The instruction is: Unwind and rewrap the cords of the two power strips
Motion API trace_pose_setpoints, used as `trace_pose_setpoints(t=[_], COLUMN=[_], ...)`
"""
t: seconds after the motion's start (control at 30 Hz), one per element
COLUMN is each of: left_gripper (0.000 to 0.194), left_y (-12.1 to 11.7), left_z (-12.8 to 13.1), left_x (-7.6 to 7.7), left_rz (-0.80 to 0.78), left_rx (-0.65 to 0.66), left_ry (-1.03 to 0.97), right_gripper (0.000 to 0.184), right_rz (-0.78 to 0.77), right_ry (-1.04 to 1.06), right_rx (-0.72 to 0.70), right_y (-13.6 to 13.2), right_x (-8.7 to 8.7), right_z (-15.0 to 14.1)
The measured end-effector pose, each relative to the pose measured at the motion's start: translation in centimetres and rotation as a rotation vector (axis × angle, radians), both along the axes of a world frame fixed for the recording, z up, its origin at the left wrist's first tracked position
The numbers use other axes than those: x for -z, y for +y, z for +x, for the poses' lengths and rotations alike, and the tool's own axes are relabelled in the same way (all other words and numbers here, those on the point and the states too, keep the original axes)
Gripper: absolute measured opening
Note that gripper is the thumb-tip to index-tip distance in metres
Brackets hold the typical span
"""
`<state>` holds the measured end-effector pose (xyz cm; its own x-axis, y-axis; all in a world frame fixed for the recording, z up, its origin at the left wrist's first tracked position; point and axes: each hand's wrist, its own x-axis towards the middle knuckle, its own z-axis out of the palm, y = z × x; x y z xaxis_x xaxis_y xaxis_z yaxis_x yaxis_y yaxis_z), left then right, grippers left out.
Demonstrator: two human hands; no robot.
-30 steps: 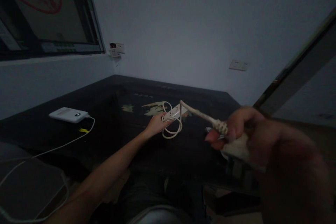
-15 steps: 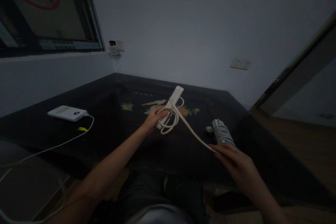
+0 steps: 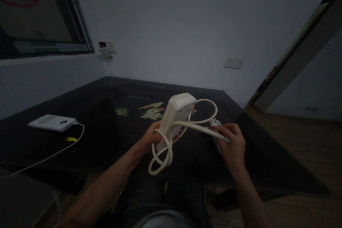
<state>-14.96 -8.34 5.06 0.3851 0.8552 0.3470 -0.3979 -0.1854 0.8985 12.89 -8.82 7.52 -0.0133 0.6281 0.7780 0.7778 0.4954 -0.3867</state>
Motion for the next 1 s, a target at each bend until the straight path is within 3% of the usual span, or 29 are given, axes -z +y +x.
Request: trace_pose_setpoints(t=[0.13,0.37,0.5,0.7,0.9,1.0], left_gripper=[0.081,0.072,0.073,0.074,0.07,0.069], left_y=[-0.6,-1.5,-1.3,-2.5,-2.8,-2.8], left_z=[-1.0,-1.8,-1.9,-1.6,-1.5,-1.5], left_x=[0.2,0.2,0.7,-0.2,-1.6,-1.8], left_rz=[0.17,0.247,0.239,0.265,0.463,0.496], left_rx=[0.003,-0.051,-0.036,-0.052,-0.099,-0.099], left_ry=[0.189,0.262,0.256,0.301,0.515,0.535], right_gripper=[0.014,0.005,0.01,0.016,0.02,0.02], right_rz=[0.04,0.37,0.308,0.134,0.202,0.155], right_ry=[0.256,0.422,0.306,0.231,0.275,0.284], right_rx=[-0.005,0.082,0.023,-0.275,-0.308,-0.332], right_y=[0.3,-1.4,-2.5,-2.5,-3.9,-4.0], right_x=[0.0,-1.6,-1.9,-1.2,-1.2,-1.3], right_z=[-0.5,-0.8,-1.4,-2.1,-2.0,-1.9])
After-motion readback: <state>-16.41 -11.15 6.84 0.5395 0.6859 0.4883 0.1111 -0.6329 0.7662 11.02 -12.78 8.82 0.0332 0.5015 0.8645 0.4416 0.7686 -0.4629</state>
